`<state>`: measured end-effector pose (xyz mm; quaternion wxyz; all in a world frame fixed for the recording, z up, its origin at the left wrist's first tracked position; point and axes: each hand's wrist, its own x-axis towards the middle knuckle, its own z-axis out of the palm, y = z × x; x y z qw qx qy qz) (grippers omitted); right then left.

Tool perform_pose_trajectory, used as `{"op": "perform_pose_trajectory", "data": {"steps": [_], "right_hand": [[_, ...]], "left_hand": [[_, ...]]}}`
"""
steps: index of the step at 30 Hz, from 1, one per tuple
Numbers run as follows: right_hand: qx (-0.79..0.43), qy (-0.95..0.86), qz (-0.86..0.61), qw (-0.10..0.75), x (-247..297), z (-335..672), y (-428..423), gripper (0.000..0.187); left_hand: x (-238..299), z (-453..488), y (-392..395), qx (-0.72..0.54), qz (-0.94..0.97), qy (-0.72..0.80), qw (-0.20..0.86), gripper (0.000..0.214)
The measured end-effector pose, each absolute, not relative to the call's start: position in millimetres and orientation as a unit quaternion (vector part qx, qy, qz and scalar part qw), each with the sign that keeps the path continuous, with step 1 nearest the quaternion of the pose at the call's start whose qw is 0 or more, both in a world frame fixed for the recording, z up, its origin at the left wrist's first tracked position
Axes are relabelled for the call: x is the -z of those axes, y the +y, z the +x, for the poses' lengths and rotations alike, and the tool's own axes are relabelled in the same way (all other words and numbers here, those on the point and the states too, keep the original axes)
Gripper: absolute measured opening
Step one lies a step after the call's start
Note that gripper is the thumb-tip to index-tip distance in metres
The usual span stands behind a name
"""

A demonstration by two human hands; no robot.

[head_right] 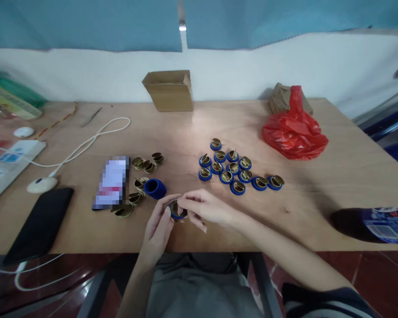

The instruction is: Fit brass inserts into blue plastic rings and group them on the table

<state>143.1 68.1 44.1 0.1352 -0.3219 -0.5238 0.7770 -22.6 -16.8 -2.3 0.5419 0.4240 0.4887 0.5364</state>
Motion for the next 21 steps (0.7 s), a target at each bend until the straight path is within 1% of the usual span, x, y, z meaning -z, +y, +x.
{"op": "perform_pose_trajectory", "data": {"steps": [4, 7, 10, 15, 18, 21], "right_hand": [[-0.781, -0.510, -0.329, 0.145, -42.1, 141.8, 68.1, 0.030], [-0.764, -0.525, -0.345, 0.148, -41.9, 141.2, 68.1, 0.031], [-0.744, -0.543, -0.348, 0.175, -41.6, 141.0, 67.9, 0.029], [-0.688, -0.577, -0.360, 0.254, -34.7, 141.1, 64.7, 0.021], [-0.648, -0.608, -0.354, 0.291, -28.4, 140.8, 62.4, 0.023], [-0.625, -0.626, -0.362, 0.294, -26.8, 140.3, 61.3, 0.023]], "left_hand": [[7.9, -22.8, -16.5, -0.545, 0.401, 0.487, 0.553, 0.036], [8.2, -22.3, -15.3, -0.548, 0.405, 0.492, 0.543, 0.032], [5.5, -20.2, -13.6, -0.563, 0.411, 0.490, 0.523, 0.030], [0.6, -14.3, -11.9, -0.595, 0.408, 0.470, 0.509, 0.047], [-0.2, -12.3, -11.8, -0.610, 0.420, 0.442, 0.506, 0.047], [0.1, -11.3, -12.5, -0.627, 0.423, 0.429, 0.495, 0.045]]}}
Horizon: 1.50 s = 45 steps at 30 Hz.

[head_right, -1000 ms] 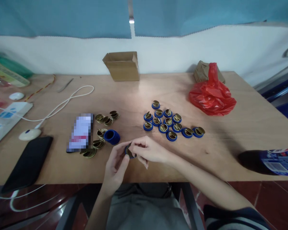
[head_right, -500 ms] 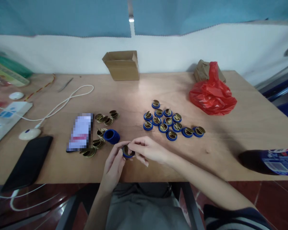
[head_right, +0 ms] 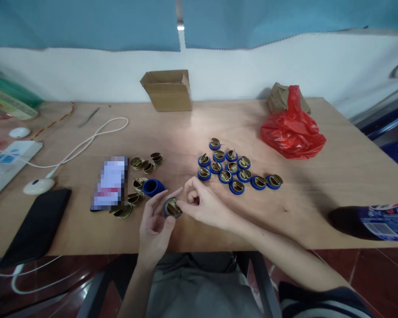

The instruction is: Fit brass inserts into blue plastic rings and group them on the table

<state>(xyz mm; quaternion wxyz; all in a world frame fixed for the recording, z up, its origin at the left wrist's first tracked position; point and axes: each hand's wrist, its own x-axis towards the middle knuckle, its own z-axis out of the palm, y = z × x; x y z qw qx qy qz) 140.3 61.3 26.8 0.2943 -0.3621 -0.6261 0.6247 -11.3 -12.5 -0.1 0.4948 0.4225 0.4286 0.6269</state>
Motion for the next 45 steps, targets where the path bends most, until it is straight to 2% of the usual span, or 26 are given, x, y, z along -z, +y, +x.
{"op": "perform_pose_trajectory", "data": {"steps": [5, 12, 17, 21, 25, 27, 31, 37, 45], "right_hand": [[-0.567, -0.671, -0.371, 0.301, -30.5, 138.9, 62.8, 0.027], [-0.620, -0.651, -0.344, 0.272, -31.9, 138.2, 64.4, 0.027], [-0.485, -0.765, -0.340, 0.253, -32.3, 138.2, 58.6, 0.013], [-0.392, -0.795, -0.347, 0.304, -27.8, 138.8, 55.9, 0.013], [-0.370, -0.783, -0.333, 0.374, -28.7, 141.0, 53.3, 0.007], [-0.363, -0.790, -0.313, 0.382, -30.6, 142.1, 52.1, 0.007], [-0.314, -0.836, -0.269, 0.361, -29.2, 141.8, 52.3, 0.017], [-0.228, -0.870, -0.247, 0.360, -20.5, 139.3, 54.0, 0.015], [-0.239, -0.795, -0.394, 0.395, -34.7, 152.1, 70.5, 0.020]], "left_hand": [[2.0, -10.7, -14.1, -0.660, 0.424, 0.418, 0.458, 0.034], [4.8, -15.1, -9.5, -0.680, 0.480, 0.374, 0.410, 0.031], [4.2, -18.0, -9.6, -0.676, 0.492, 0.380, 0.396, 0.031], [5.1, -17.2, -12.3, -0.645, 0.468, 0.469, 0.380, 0.035], [5.2, -14.8, -10.4, -0.630, 0.397, 0.534, 0.400, 0.059], [4.9, -13.6, -8.8, -0.626, 0.385, 0.545, 0.404, 0.064], [5.7, -11.9, -8.8, -0.610, 0.411, 0.552, 0.393, 0.064], [8.7, -11.5, -11.0, -0.577, 0.454, 0.548, 0.402, 0.061], [9.0, -23.7, -6.1, -0.607, 0.370, 0.480, 0.513, 0.052]]}}
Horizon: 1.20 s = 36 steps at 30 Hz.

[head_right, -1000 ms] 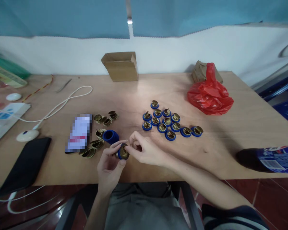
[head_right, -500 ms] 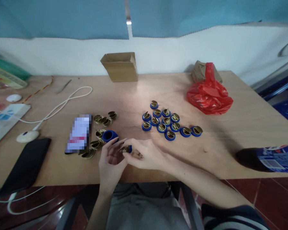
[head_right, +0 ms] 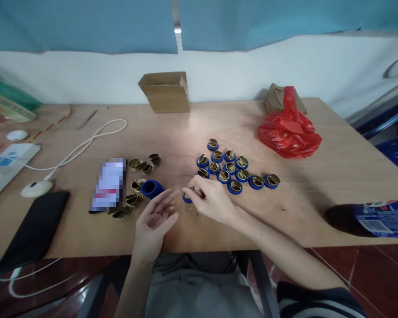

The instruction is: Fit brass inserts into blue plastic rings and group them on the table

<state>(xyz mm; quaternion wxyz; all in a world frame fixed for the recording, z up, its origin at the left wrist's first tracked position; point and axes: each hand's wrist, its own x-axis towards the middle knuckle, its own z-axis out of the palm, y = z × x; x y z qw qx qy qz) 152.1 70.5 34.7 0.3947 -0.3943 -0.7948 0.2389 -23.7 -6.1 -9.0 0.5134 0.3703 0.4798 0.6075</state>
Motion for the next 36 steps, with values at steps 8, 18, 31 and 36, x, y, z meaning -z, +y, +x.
{"op": "perform_pose_trajectory", "data": {"steps": [8, 18, 31, 36], "right_hand": [[-0.180, -0.868, -0.381, 0.263, -52.0, 185.3, 93.4, 0.023], [-0.094, -0.886, -0.436, 0.123, -55.6, 198.7, 99.3, 0.008], [-0.021, -0.917, -0.383, 0.111, -45.2, 189.6, 98.6, 0.021], [0.010, -0.909, -0.402, 0.110, -44.9, 191.9, 99.4, 0.024]], "left_hand": [[5.9, -23.0, -5.9, -0.620, 0.286, 0.480, 0.552, 0.037], [11.9, -24.2, -11.3, -0.597, 0.367, 0.530, 0.477, 0.020], [-20.5, -57.2, 19.7, -0.431, 0.591, 0.682, -0.012, 0.030], [-20.0, -62.5, 25.7, -0.385, 0.594, 0.706, -0.008, 0.027]]}}
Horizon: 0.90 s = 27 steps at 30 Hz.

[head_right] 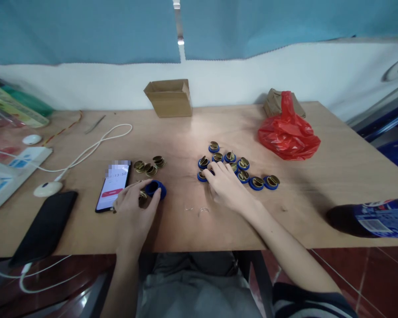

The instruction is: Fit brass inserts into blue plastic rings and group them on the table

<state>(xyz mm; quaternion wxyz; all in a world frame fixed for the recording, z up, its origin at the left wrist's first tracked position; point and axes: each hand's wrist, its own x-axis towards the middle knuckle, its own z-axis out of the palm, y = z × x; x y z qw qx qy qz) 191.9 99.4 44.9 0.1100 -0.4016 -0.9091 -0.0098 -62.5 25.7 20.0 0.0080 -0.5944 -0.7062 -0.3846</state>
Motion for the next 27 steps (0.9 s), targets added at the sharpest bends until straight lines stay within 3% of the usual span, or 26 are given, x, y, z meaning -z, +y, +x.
{"op": "perform_pose_trajectory", "data": {"steps": [6, 15, 27], "right_hand": [[-0.025, -0.903, -0.404, 0.146, -47.3, 187.8, 97.2, 0.016], [-0.020, -0.917, -0.343, 0.200, -47.7, 181.3, 91.8, 0.019], [-0.032, -0.930, -0.300, 0.209, -37.3, 170.6, 84.3, 0.021]], "left_hand": [[-24.4, -79.7, 11.9, 0.421, -0.577, -0.699, 0.029, 0.033], [-20.2, -106.1, -45.2, 0.366, -0.502, -0.782, 0.042, 0.044], [-3.7, -112.5, -34.8, 0.344, -0.530, -0.775, 0.033, 0.040]]}}
